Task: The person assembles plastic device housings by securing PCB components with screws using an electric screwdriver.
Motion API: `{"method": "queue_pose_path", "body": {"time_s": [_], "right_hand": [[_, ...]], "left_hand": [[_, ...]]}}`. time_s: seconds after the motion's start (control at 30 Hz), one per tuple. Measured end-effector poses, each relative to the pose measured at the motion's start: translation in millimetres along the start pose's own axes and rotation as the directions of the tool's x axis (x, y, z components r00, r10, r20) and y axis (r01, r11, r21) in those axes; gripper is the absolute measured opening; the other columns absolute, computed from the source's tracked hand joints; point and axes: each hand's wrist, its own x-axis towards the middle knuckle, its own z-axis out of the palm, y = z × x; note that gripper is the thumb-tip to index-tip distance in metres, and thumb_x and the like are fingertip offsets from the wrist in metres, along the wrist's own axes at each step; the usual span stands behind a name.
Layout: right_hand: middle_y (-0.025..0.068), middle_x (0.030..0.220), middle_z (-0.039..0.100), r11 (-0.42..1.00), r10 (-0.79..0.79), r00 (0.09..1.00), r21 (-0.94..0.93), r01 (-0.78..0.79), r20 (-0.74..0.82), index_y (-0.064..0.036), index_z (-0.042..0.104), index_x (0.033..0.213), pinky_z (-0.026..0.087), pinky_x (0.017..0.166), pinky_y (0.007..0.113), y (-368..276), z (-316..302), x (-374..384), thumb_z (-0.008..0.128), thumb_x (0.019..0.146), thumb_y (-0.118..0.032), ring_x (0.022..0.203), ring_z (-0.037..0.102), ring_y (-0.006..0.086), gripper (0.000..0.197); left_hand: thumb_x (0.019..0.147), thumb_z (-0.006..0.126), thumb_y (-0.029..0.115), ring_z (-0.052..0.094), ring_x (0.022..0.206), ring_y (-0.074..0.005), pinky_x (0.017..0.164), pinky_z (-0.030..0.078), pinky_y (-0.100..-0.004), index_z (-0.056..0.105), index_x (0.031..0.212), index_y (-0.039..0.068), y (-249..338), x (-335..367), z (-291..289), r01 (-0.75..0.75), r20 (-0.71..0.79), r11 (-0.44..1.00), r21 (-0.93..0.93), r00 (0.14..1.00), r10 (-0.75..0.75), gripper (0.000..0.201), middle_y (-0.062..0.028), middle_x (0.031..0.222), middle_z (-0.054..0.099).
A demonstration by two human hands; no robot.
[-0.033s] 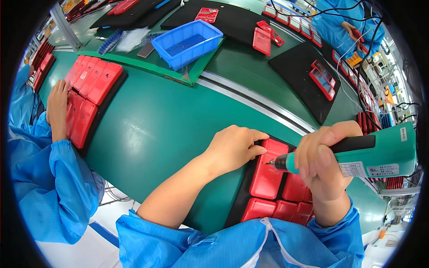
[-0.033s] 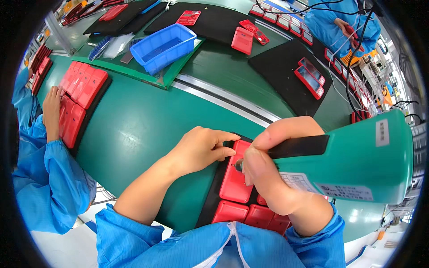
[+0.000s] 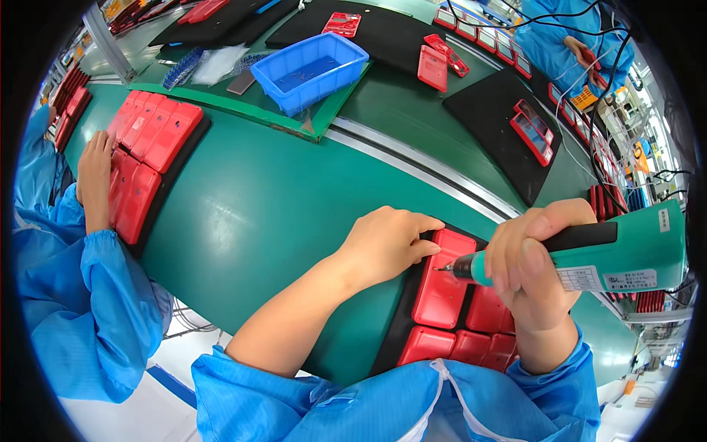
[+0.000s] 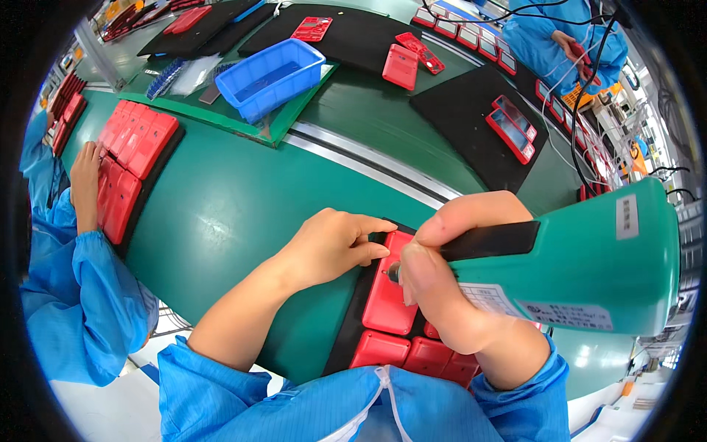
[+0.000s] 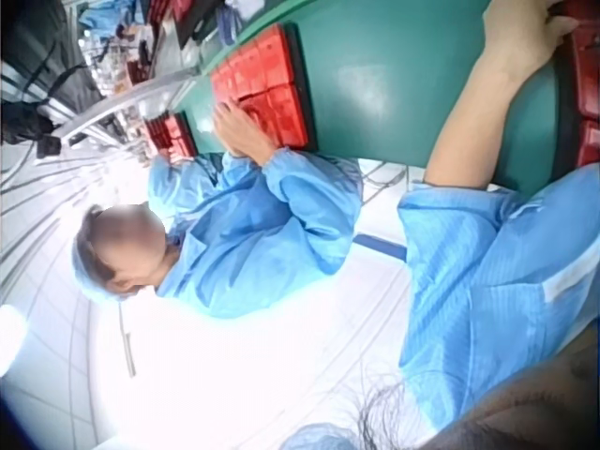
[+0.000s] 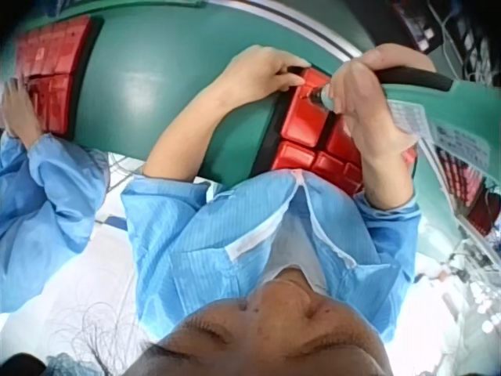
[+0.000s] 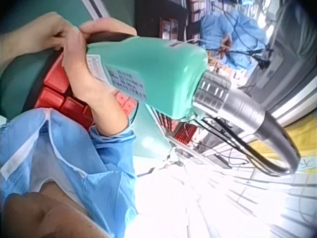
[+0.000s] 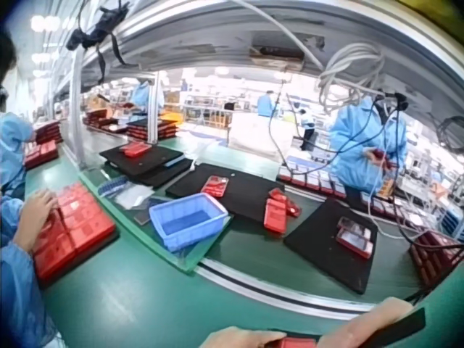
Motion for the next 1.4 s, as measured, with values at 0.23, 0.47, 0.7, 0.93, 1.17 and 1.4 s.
{"method": "queue_pose_path", "body": {"time_s": [0.23, 0.47, 0.7, 0.93, 1.17, 1.4], "right_hand": [[0.0085, 0.064, 0.052, 0.998, 0.005, 0.999, -0.055, -0.003, 0.037, -0.0013, 0.041, 0.089, 0.044, 0.046, 0.023, 1, 5, 3, 0.054, 0.074, 0.004, 0.049, 0.053, 0.0117, 0.021], [0.0039, 0.054, 0.042, 0.950, -0.077, 0.992, -0.293, 0.103, 0.098, -0.0066, 0.036, 0.087, 0.035, 0.038, 0.024, 5, 9, 4, 0.052, 0.080, -0.008, 0.037, 0.038, 0.0098, 0.017], [0.0050, 0.054, 0.043, 0.947, -0.033, 0.987, -0.312, 0.081, 0.157, -0.0063, 0.035, 0.085, 0.034, 0.037, 0.024, 7, 14, 5, 0.049, 0.079, 0.000, 0.037, 0.037, 0.0095, 0.017], [0.0068, 0.056, 0.046, 0.952, -0.121, 0.983, -0.263, 0.154, 0.139, -0.0031, 0.037, 0.086, 0.038, 0.039, 0.023, 15, 13, 0, 0.048, 0.076, 0.008, 0.040, 0.041, 0.0091, 0.019], [0.0016, 0.057, 0.050, 0.990, -0.052, 0.999, -0.133, 0.050, -0.006, -0.0032, 0.049, 0.072, 0.036, 0.040, 0.020, 2, 16, -10, 0.060, 0.069, 0.005, 0.045, 0.048, 0.0071, 0.014], [0.0061, 0.060, 0.045, 0.891, -0.325, 0.884, 0.206, 0.406, -0.335, -0.0017, 0.040, 0.090, 0.041, 0.043, 0.027, -15, -15, -25, 0.046, 0.078, 0.007, 0.042, 0.044, 0.0125, 0.016]], "left_hand": [[0.076, 0.060, 0.022, 0.057, 0.056, -0.0182, 0.053, 0.042, -0.0291, 0.056, 0.109, 0.012, 1, -1, -2, 0.042, 0.055, 0.999, 0.014, 0.998, -0.043, 0.034, -0.0091, 0.064, 0.060], [0.076, 0.058, 0.017, 0.059, 0.058, -0.0169, 0.055, 0.043, -0.0286, 0.055, 0.111, 0.016, 6, 1, -5, 0.081, 0.106, 0.996, 0.042, 0.991, -0.085, 0.034, -0.0072, 0.063, 0.061], [0.074, 0.060, 0.024, 0.060, 0.067, -0.0192, 0.061, 0.045, -0.0327, 0.057, 0.106, 0.013, 5, 1, -4, 0.143, 0.110, 0.989, 0.026, 0.983, -0.145, 0.034, -0.0053, 0.064, 0.061], [0.074, 0.062, 0.023, 0.059, 0.061, -0.0174, 0.058, 0.044, -0.0306, 0.059, 0.100, 0.009, 4, -2, 2, 0.106, 0.077, 0.994, 0.001, 0.991, -0.106, 0.030, -0.0052, 0.063, 0.061], [0.072, 0.064, 0.013, 0.056, 0.052, -0.0133, 0.048, 0.042, -0.0232, 0.058, 0.075, -0.003, 2, -3, 5, 0.011, -0.104, 0.979, -0.203, 0.994, -0.033, 0.017, -0.0076, 0.057, 0.058], [0.074, 0.060, 0.004, 0.058, 0.061, -0.0116, 0.058, 0.047, -0.0230, 0.061, 0.079, -0.004, 22, -9, 6, -0.025, -0.089, 0.980, -0.199, 0.996, 0.008, 0.009, -0.0077, 0.069, 0.062]]}}
